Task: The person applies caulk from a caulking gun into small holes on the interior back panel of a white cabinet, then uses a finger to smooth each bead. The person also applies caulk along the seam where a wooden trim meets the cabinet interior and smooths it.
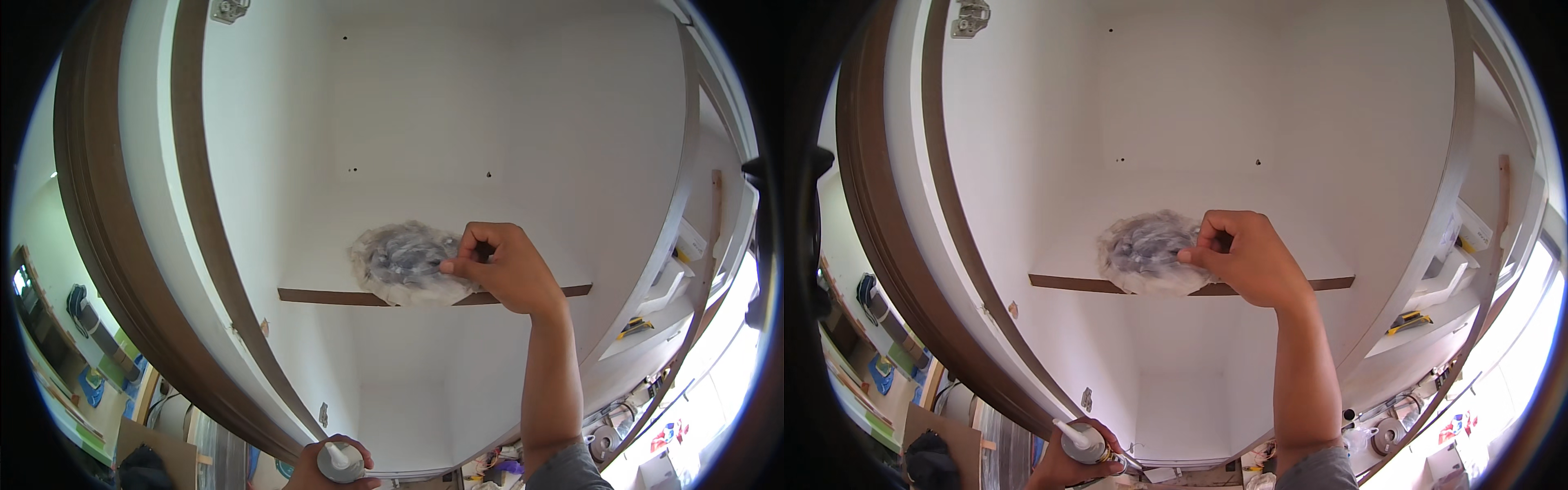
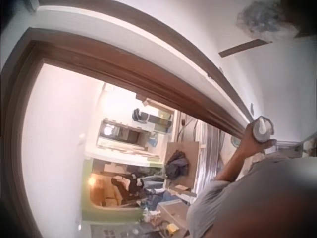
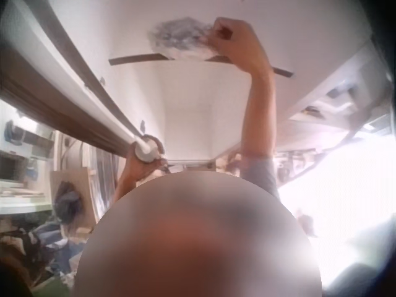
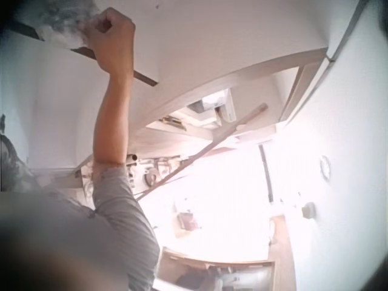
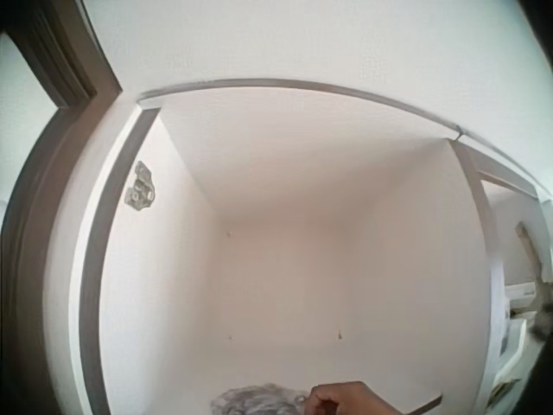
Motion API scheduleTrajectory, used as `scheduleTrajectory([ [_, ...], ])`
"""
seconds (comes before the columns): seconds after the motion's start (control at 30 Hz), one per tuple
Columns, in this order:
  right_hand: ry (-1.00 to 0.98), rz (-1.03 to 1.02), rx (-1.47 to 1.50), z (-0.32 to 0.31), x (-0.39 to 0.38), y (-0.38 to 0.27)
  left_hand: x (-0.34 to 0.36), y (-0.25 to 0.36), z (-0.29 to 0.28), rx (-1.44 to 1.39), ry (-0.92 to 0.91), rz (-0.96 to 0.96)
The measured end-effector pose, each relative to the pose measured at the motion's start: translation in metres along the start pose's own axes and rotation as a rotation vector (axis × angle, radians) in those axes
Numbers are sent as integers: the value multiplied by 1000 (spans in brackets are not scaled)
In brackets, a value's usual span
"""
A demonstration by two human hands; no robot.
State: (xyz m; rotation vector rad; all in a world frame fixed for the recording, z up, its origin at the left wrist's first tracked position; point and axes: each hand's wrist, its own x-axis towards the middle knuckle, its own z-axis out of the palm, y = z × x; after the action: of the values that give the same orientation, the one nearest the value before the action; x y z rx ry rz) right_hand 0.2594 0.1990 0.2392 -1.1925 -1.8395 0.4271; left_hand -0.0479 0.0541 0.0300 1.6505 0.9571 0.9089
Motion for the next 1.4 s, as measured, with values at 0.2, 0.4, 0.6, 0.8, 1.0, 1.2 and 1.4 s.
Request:
scheduleTrajectory([
  [0.2, 471, -256, 338, 9, -6, 10, 24, 33, -18, -244, -55, 187],
  [0.4, 75, -299, 754, 23, -156, 70, 60, 98, -40, -422, -176, 401],
  [0.6, -692, 646, 637, 131, -283, 127, 92, 139, -26, -677, -87, 599],
  [0.8, -794, 78, 365, 124, -247, 92, 79, 153, -10, -725, -33, 617],
  [1.0, -204, -288, 3, -34, -149, 11, 33, 137, -4, -578, 121, 695],
  [1.2, -185, -199, -554, 26, 6, -36, 24, 92, -6, -575, 238, 616],
  [1.4, -340, -287, -491, 36, 31, -23, -3, 59, -27, -610, 286, 498],
])
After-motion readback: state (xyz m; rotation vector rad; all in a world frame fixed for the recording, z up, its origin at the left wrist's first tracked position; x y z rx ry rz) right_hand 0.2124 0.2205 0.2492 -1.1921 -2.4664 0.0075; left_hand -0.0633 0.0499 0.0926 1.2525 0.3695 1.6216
